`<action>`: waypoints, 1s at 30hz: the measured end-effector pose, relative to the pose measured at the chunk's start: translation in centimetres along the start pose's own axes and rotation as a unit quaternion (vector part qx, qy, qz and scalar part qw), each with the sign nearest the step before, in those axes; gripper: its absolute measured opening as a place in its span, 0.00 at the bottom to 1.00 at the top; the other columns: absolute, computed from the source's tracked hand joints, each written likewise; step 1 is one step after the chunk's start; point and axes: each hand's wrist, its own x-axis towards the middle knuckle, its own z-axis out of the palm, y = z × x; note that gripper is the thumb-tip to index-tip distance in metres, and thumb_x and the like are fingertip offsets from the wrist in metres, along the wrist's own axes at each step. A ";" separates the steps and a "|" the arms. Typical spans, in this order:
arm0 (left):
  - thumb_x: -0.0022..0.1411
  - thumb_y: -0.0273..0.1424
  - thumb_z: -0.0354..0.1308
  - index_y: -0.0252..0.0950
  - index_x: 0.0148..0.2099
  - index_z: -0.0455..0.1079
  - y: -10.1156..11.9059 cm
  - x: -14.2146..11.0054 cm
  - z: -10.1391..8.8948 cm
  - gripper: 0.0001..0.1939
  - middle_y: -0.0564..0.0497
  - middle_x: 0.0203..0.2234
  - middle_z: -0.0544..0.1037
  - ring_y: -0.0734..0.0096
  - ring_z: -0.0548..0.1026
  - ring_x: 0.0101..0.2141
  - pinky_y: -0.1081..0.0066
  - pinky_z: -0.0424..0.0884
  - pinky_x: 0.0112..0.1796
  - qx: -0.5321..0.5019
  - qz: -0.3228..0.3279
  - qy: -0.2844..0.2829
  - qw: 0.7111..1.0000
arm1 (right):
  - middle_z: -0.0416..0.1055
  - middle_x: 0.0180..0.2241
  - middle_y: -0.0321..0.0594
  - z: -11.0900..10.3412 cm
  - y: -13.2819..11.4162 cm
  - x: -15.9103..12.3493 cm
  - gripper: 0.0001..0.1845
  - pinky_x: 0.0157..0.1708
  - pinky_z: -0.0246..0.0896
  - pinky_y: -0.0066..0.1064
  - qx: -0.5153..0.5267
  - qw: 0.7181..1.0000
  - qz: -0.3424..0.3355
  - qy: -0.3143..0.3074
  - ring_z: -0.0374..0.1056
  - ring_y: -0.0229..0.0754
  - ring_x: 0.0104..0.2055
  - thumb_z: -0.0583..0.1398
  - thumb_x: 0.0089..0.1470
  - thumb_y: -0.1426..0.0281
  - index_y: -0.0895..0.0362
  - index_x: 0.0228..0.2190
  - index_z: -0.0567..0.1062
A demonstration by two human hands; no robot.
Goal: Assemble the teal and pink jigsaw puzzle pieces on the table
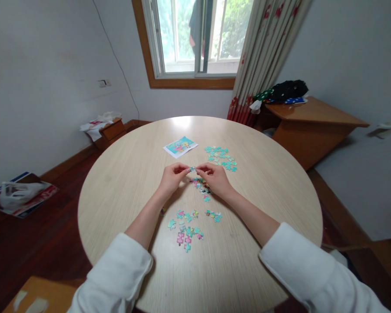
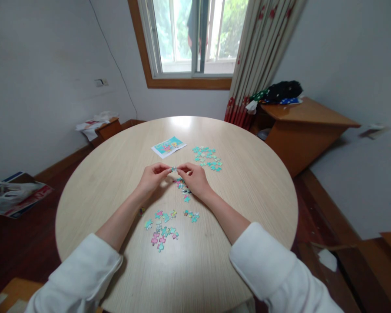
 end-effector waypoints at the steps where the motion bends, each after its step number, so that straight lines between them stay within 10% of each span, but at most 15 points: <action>1: 0.42 0.36 0.68 0.33 0.27 0.74 0.0 0.0 0.0 0.12 0.51 0.22 0.76 0.74 0.70 0.25 0.71 0.66 0.30 0.002 0.002 0.001 1.000 | 0.76 0.28 0.40 0.0 0.0 0.0 0.06 0.28 0.61 0.30 -0.005 1.000 -0.002 0.000 0.68 0.37 0.29 0.61 0.48 0.69 0.58 0.27 0.78; 30: 0.44 0.36 0.66 0.32 0.26 0.72 0.3 -0.2 0.1 0.12 0.52 0.20 0.73 0.77 0.68 0.21 0.73 0.63 0.27 0.031 -0.026 -0.014 0.999 | 0.73 0.26 0.40 -0.1 0.2 0.0 0.11 0.27 0.58 0.30 -0.025 0.999 0.003 -0.026 0.66 0.37 0.27 0.59 0.50 0.63 0.58 0.25 0.74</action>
